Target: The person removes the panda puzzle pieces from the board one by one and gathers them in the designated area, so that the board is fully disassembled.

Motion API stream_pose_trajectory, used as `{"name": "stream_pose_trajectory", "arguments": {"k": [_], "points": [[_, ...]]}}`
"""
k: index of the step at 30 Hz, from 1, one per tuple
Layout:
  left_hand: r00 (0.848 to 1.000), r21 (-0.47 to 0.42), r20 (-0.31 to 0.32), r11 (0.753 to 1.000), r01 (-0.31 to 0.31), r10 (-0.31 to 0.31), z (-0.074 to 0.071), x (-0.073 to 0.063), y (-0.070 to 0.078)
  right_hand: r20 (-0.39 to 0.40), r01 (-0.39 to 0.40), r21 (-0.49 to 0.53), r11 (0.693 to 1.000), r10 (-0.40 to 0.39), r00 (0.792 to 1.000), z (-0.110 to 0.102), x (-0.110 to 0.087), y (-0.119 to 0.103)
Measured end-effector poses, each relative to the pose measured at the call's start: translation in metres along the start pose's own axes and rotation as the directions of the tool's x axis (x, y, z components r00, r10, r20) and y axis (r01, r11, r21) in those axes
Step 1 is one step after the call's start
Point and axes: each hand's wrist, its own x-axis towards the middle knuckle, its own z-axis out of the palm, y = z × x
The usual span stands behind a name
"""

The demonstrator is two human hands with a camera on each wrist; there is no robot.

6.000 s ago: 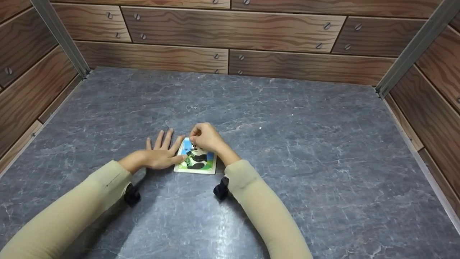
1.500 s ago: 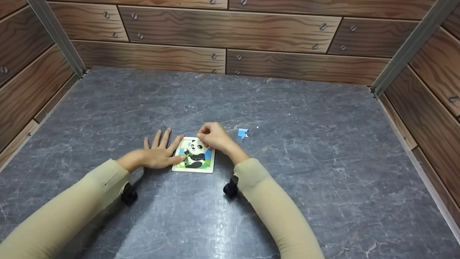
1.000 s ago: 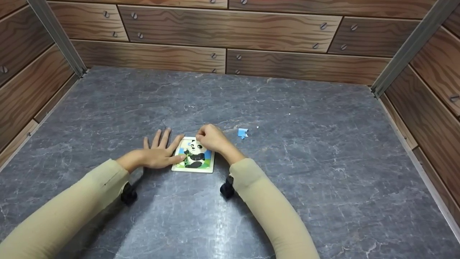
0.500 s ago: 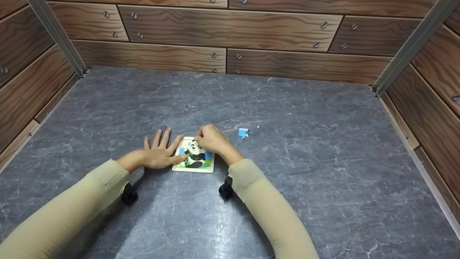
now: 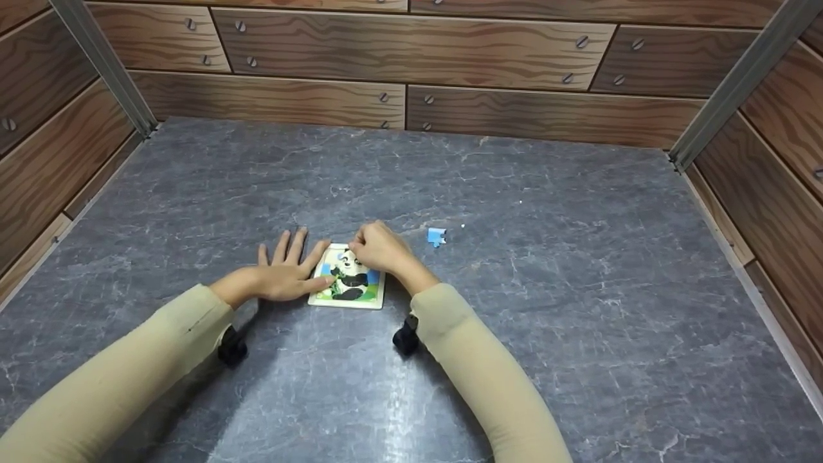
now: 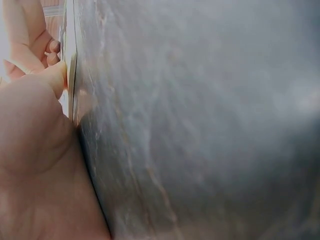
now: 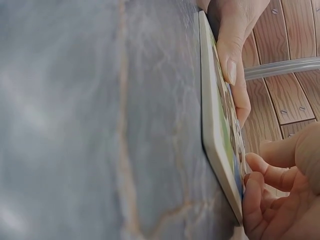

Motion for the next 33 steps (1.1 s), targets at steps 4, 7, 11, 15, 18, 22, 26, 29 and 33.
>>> {"name": "stream_pose_trajectory", "arguments": {"k": [4,7,11,15,18,22,26,29,33], "points": [[1.000,-0.002,0.001,1.000,0.005,-0.005,-0.0005,-0.0002,-0.0002,0.013,-0.005,0.055,0.998,0.004,1.000,-0.0006,0.0003,0.0015],[1.000,-0.003,-0.003,1.000,0.002,-0.002,-0.0009,-0.0010,0.0002,0.023,-0.005,0.099,0.995,0.002,1.000,-0.0011,0.0002,0.0024],[1.000,-0.007,-0.007,1.000,-0.003,0.003,-0.0012,-0.0026,0.0011,0.020,-0.010,0.121,0.993,0.007,1.000,-0.0014,-0.0003,0.0031],[1.000,-0.014,-0.010,1.000,-0.005,0.005,-0.0010,-0.0035,0.0017,0.014,-0.028,0.147,0.989,0.026,1.000,-0.0014,-0.0010,0.0036],[1.000,-0.016,-0.009,1.000,-0.005,0.004,-0.0012,-0.0042,0.0020,0.013,-0.030,0.173,0.985,0.029,1.000,-0.0013,-0.0012,0.0046],[1.000,-0.013,-0.003,1.000,-0.002,0.001,-0.0020,-0.0041,0.0031,0.005,-0.027,0.186,0.982,0.027,1.000,-0.0019,-0.0013,0.0059],[1.000,-0.010,-0.004,1.000,-0.001,0.001,-0.0017,-0.0017,0.0033,-0.009,-0.017,0.182,0.983,0.019,1.000,-0.0027,-0.0012,0.0067],[1.000,-0.014,-0.009,1.000,-0.003,0.003,-0.0012,0.0002,0.0025,-0.021,-0.015,0.186,0.982,0.019,1.000,-0.0024,-0.0010,0.0070],[1.000,-0.030,-0.022,1.000,-0.007,0.006,-0.0004,0.0006,0.0007,-0.023,-0.015,0.159,0.987,0.019,1.000,-0.0008,-0.0013,0.0056]]}}
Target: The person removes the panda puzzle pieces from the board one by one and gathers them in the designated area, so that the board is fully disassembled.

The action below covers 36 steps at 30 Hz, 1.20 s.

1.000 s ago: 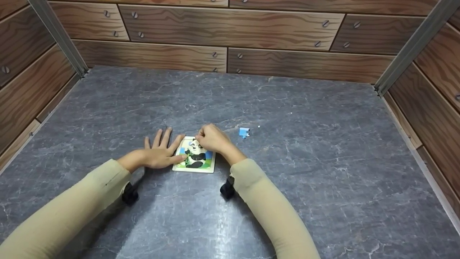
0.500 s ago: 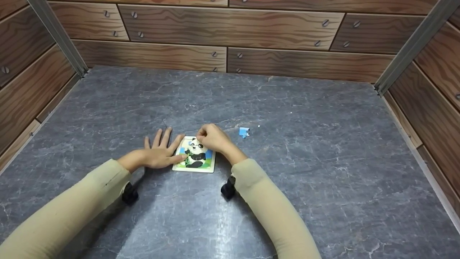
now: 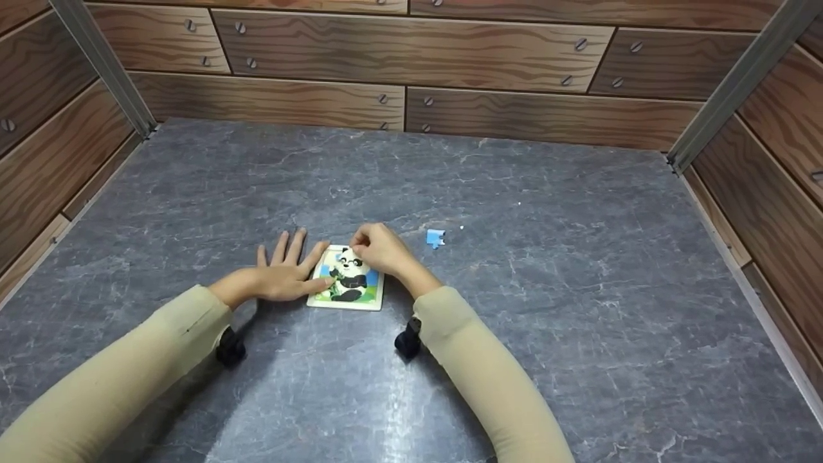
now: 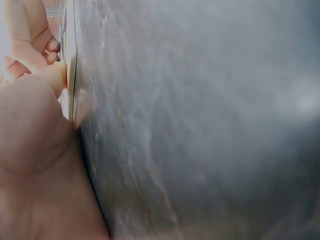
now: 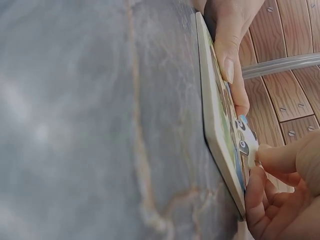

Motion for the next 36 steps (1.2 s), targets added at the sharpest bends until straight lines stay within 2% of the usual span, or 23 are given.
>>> {"name": "stream_pose_trajectory", "arguments": {"k": [5,10,19,26,36], "points": [[0.998,-0.036,-0.064,0.999,-0.012,0.009,-0.001,-0.004,0.002,0.014,0.024,-0.030,0.999,-0.024,1.000,0.003,-0.001,0.000],[0.992,-0.068,-0.119,0.997,0.020,-0.028,-0.002,-0.005,0.009,0.015,0.039,-0.033,0.999,-0.039,0.999,0.002,-0.001,0.001],[0.992,-0.151,-0.107,0.987,0.057,-0.073,-0.006,-0.004,0.015,0.007,0.027,-0.009,1.000,-0.027,1.000,-0.001,-0.002,0.000],[0.992,-0.147,-0.097,0.987,0.066,-0.081,-0.007,-0.005,0.017,0.015,0.004,0.064,0.998,-0.005,1.000,-0.003,-0.003,0.002],[0.993,-0.150,-0.081,0.986,0.077,-0.090,-0.007,-0.002,0.017,0.008,0.019,0.092,0.996,-0.019,1.000,-0.003,-0.005,0.001]]}}
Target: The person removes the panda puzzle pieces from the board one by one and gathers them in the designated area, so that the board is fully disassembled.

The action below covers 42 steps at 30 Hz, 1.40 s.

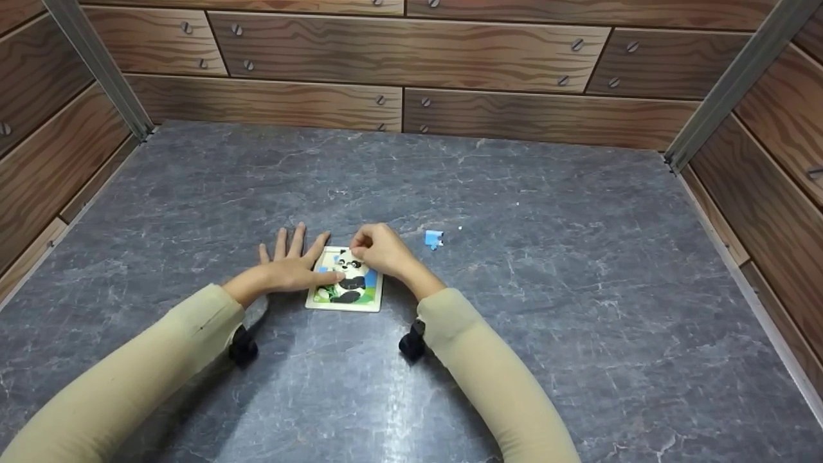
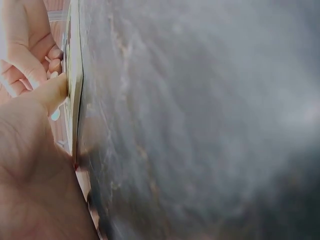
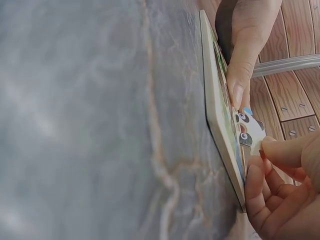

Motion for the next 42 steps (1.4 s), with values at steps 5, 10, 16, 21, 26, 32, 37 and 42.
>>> {"name": "stream_pose_trajectory", "arguments": {"k": [5,10,16,21,26,32,37,42], "points": [[1.000,0.005,-0.002,1.000,0.002,-0.002,0.001,0.002,0.000,0.004,-0.001,0.012,1.000,0.001,1.000,-0.001,-0.001,-0.001],[1.000,0.012,-0.009,1.000,0.003,-0.003,0.000,-0.001,0.001,0.016,-0.003,0.020,1.000,0.003,1.000,-0.003,-0.001,0.000],[1.000,0.034,-0.012,0.999,0.007,-0.007,-0.001,-0.002,0.002,0.024,0.016,-0.003,1.000,-0.016,1.000,-0.003,-0.001,-0.003],[1.000,0.031,-0.015,1.000,-0.003,0.003,-0.001,-0.002,0.003,0.000,-0.004,0.008,1.000,0.004,1.000,-0.004,-0.002,-0.004],[0.999,0.062,-0.038,0.998,-0.031,0.034,0.001,0.001,0.001,-0.014,-0.026,0.066,0.997,0.027,1.000,-0.006,-0.003,-0.002],[0.988,0.032,-0.076,0.991,-0.130,0.132,-0.001,0.004,-0.005,-0.024,-0.060,0.098,0.993,0.063,0.998,-0.008,-0.006,-0.002],[0.975,0.005,-0.070,0.978,-0.211,0.211,-0.006,0.000,-0.009,-0.052,-0.087,0.132,0.987,0.095,0.994,-0.013,-0.008,-0.002],[0.959,-0.001,-0.034,0.960,-0.281,0.281,-0.006,-0.004,-0.016,-0.059,-0.108,0.123,0.986,0.116,0.991,-0.022,-0.011,-0.001]]}}
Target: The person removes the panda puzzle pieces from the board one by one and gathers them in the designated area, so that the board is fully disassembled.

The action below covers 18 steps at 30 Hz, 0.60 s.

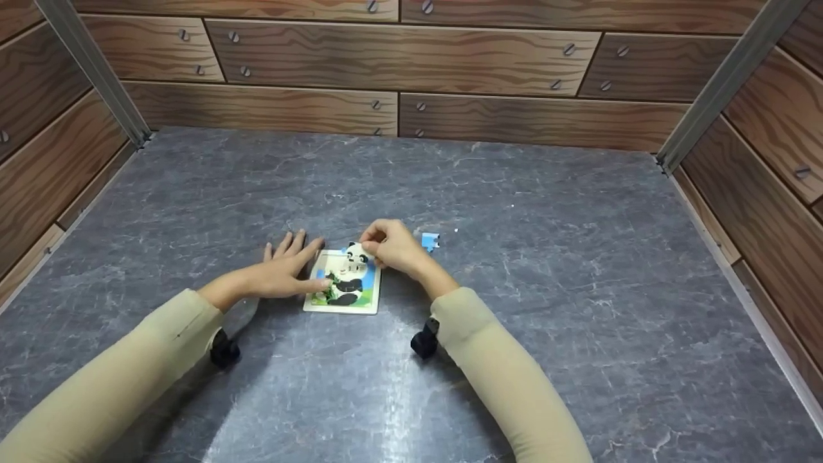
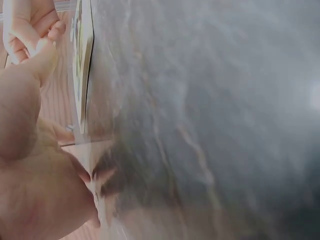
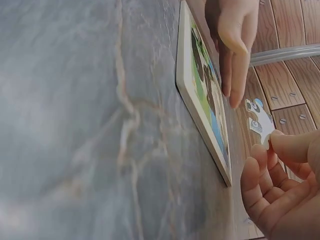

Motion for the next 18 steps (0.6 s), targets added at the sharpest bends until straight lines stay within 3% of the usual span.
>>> {"name": "stream_pose_trajectory", "arguments": {"k": [9,18], "points": [[0.995,0.055,0.034,0.994,-0.098,0.096,0.002,-0.009,-0.010,-0.034,0.003,-0.001,1.000,-0.003,0.999,-0.025,-0.013,0.004],[0.993,0.040,0.042,0.993,-0.112,0.110,0.002,-0.011,-0.012,-0.082,0.033,-0.034,0.999,-0.036,0.996,-0.061,-0.030,0.019]]}}
